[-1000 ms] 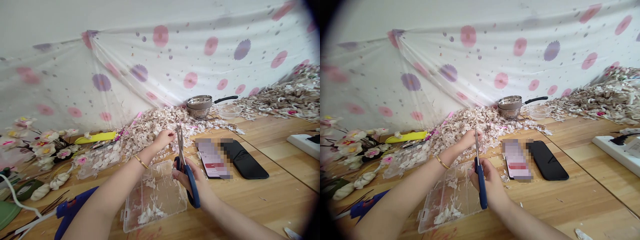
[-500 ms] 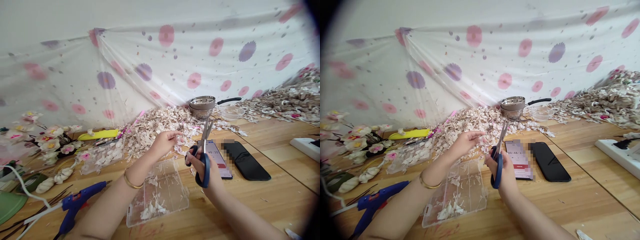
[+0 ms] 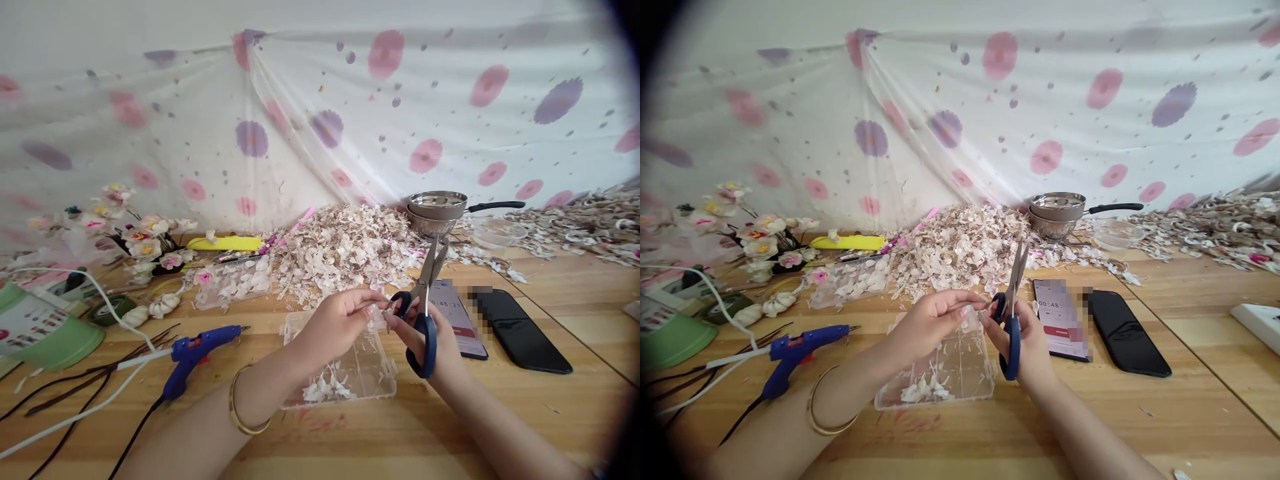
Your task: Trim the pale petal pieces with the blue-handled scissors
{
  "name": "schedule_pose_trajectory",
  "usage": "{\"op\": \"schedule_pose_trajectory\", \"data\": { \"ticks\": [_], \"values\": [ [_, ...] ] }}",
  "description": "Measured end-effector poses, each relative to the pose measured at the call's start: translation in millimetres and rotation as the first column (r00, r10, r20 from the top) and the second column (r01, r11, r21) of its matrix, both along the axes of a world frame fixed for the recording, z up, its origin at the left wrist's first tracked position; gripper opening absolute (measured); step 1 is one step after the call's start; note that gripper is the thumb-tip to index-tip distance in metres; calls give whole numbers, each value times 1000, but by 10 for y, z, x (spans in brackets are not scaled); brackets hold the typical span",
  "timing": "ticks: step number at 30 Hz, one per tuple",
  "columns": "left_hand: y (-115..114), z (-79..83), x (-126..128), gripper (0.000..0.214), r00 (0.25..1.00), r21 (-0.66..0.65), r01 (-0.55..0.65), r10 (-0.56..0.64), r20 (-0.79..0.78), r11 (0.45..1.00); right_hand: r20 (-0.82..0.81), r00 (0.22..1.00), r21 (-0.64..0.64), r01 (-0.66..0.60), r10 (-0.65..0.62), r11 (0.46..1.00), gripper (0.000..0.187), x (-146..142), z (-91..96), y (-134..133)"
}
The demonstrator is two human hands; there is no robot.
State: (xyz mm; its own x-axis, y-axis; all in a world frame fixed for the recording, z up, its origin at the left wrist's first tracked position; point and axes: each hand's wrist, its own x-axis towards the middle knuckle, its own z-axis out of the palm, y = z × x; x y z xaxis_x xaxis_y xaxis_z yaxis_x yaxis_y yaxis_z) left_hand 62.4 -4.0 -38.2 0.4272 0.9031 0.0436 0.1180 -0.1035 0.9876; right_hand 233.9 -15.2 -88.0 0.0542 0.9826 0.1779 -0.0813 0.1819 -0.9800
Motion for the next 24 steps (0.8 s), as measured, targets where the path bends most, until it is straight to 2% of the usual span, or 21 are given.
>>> {"op": "schedule_pose_trajectory", "data": {
  "ticks": [6,9,12,15,18,21,24],
  "values": [
    [-187,-265,-199,27,996,-71,-86,84,-31,994,189,968,18,-170,164,985,19,-82,27,-94],
    [-208,-387,-213,25,995,-106,-99,99,-5,989,271,937,22,-236,221,972,14,-110,-38,-107],
    [-200,-434,-187,23,994,-145,-93,101,48,985,300,922,25,-264,245,964,13,-108,-123,-105],
    [-192,-407,-178,24,994,-139,-81,89,56,987,305,923,36,-256,234,966,12,-89,-167,-103],
    [-202,-361,-217,27,995,-124,-93,98,32,988,316,933,76,-203,170,976,13,-75,-161,-99],
    [-218,-337,-276,31,988,-92,-137,129,-87,986,336,937,121,-143,95,982,14,-76,-133,-89],
    [-224,-340,-303,28,973,-62,-117,102,-207,991,352,934,147,-121,62,982,14,-84,-113,-83]
  ]
}}
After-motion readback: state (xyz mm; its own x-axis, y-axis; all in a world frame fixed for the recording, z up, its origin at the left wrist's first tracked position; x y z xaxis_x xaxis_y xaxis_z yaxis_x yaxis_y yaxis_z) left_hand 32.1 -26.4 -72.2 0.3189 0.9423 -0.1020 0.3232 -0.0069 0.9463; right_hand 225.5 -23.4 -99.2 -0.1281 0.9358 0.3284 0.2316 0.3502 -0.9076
